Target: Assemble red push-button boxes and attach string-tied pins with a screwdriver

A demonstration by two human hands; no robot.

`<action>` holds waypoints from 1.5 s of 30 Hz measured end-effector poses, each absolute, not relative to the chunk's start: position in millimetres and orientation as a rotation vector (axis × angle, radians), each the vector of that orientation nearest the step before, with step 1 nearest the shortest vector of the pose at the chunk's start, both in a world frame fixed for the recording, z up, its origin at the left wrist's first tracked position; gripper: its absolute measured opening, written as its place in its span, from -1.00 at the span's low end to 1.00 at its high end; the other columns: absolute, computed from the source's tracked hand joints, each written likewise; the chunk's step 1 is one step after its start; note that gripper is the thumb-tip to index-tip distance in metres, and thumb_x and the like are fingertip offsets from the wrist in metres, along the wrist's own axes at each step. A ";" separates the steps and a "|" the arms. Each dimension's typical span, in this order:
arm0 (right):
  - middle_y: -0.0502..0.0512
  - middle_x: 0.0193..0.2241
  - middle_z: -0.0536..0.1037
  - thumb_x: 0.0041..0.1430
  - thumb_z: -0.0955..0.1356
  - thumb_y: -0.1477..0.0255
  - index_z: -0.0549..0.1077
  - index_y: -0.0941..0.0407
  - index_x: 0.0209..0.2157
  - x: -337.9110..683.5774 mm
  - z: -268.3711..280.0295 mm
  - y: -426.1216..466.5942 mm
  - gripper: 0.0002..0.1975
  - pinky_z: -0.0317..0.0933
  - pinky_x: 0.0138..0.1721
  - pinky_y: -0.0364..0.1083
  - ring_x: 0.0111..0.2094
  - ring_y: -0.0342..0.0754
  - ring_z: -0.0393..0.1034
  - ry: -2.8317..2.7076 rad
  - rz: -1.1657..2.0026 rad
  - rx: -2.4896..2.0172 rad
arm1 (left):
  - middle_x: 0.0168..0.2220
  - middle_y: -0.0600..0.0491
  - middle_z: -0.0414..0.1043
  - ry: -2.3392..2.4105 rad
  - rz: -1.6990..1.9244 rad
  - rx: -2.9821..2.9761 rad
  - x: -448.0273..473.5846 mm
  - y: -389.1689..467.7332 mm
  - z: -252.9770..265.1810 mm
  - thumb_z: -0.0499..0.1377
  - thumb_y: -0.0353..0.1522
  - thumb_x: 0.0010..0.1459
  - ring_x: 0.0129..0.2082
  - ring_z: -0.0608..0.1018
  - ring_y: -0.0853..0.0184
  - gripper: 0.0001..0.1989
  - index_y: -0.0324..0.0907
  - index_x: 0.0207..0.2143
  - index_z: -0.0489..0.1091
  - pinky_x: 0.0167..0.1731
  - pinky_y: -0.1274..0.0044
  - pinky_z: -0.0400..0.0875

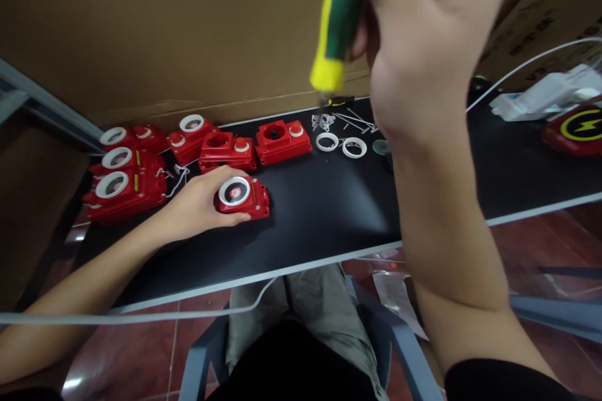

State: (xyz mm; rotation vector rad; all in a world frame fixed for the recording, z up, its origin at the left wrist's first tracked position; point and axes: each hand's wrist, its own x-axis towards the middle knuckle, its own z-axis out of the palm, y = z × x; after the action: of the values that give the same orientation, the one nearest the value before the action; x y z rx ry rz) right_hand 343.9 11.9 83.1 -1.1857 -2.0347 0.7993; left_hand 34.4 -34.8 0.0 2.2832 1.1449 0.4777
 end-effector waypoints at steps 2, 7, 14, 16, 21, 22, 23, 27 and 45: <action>0.01 -0.37 0.66 0.38 0.49 -0.06 0.63 -0.01 0.05 339.1 72.4 7.2 -0.54 0.39 -0.28 -0.03 -0.29 0.06 0.59 -2.073 0.750 -1.247 | 0.14 -0.05 0.67 1.159 0.490 2.277 33.9 -34.8 -0.7 0.52 -0.05 0.14 0.14 0.71 0.00 -0.40 -0.06 0.14 0.50 0.26 0.21 0.56; 0.05 -0.30 0.67 0.52 0.37 0.07 0.59 0.05 -0.05 319.2 24.8 4.9 -0.66 0.32 -0.21 -0.05 -0.25 0.04 0.56 -2.131 0.715 -1.419 | 0.12 -0.04 0.65 1.121 0.500 2.303 34.0 -35.5 -4.6 0.50 -0.02 0.21 0.11 0.70 0.02 -0.45 -0.06 0.11 0.50 0.24 0.22 0.56; 0.24 -0.14 0.74 0.59 0.32 0.22 0.57 0.15 0.02 307.0 -11.3 5.9 -0.70 0.27 -0.12 -0.03 -0.13 0.11 0.62 -2.372 0.574 -1.673 | 0.19 -0.12 0.63 1.220 0.507 2.356 34.2 -38.4 -13.2 0.44 -0.05 0.26 0.21 0.66 -0.06 -0.43 -0.08 0.20 0.45 0.32 0.16 0.52; 0.31 -0.08 0.75 0.61 0.31 0.16 0.58 0.15 0.03 305.5 -9.6 2.4 -0.64 0.29 -0.11 0.00 -0.06 0.19 0.65 -2.509 0.474 -1.723 | 0.19 -0.13 0.63 1.220 0.491 2.377 33.8 -38.6 -14.2 0.43 -0.03 0.27 0.22 0.66 -0.07 -0.41 -0.08 0.22 0.44 0.32 0.15 0.52; 0.41 -0.06 0.75 0.60 0.27 0.06 0.60 0.16 0.08 313.4 -2.0 1.0 -0.51 0.35 -0.11 0.09 0.03 0.37 0.68 -2.550 0.315 -1.948 | 0.21 -0.12 0.62 1.172 0.466 2.383 31.1 -35.1 -12.6 0.46 0.01 0.26 0.22 0.66 -0.06 -0.39 -0.06 0.22 0.45 0.32 0.17 0.53; 0.43 -0.05 0.75 0.60 0.26 0.05 0.60 0.17 0.09 316.5 -1.9 2.0 -0.50 0.36 -0.11 0.10 0.03 0.39 0.68 -2.536 0.303 -1.974 | 0.22 -0.11 0.62 1.146 0.459 2.383 30.1 -33.7 -11.7 0.48 0.01 0.24 0.23 0.66 -0.05 -0.37 -0.05 0.22 0.45 0.32 0.18 0.52; 0.44 -0.04 0.74 0.60 0.25 0.05 0.60 0.18 0.09 319.6 -2.3 3.1 -0.49 0.37 -0.11 0.12 0.04 0.41 0.67 -2.526 0.293 -1.991 | 0.23 -0.10 0.62 1.119 0.451 2.385 29.0 -32.1 -10.7 0.50 0.01 0.23 0.23 0.67 -0.04 -0.36 -0.05 0.22 0.46 0.33 0.20 0.52; 0.50 -0.03 0.73 0.61 0.23 0.06 0.62 0.21 0.06 328.8 -5.0 7.4 -0.47 0.38 -0.10 0.14 0.04 0.42 0.67 -2.540 0.272 -1.972 | 0.19 -0.07 0.65 1.029 0.375 2.401 23.7 -24.0 -5.4 0.50 -0.04 0.21 0.18 0.70 0.01 -0.40 -0.05 0.20 0.49 0.30 0.28 0.53; 0.39 -0.13 0.74 0.59 0.26 0.02 0.66 0.16 -0.12 336.2 0.3 9.3 -0.46 0.28 -0.17 0.06 -0.05 0.32 0.65 -2.508 0.310 -1.986 | 0.18 -0.05 0.69 0.981 0.246 2.359 12.5 -10.4 2.9 0.53 0.07 0.12 0.13 0.72 0.03 -0.27 -0.08 0.21 0.54 0.24 0.34 0.56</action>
State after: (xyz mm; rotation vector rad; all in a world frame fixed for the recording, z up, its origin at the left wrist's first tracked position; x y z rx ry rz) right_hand 336.2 9.3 0.3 -1.9863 -2.5076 0.3101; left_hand 12.5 -10.4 2.9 2.3587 0.9813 0.2463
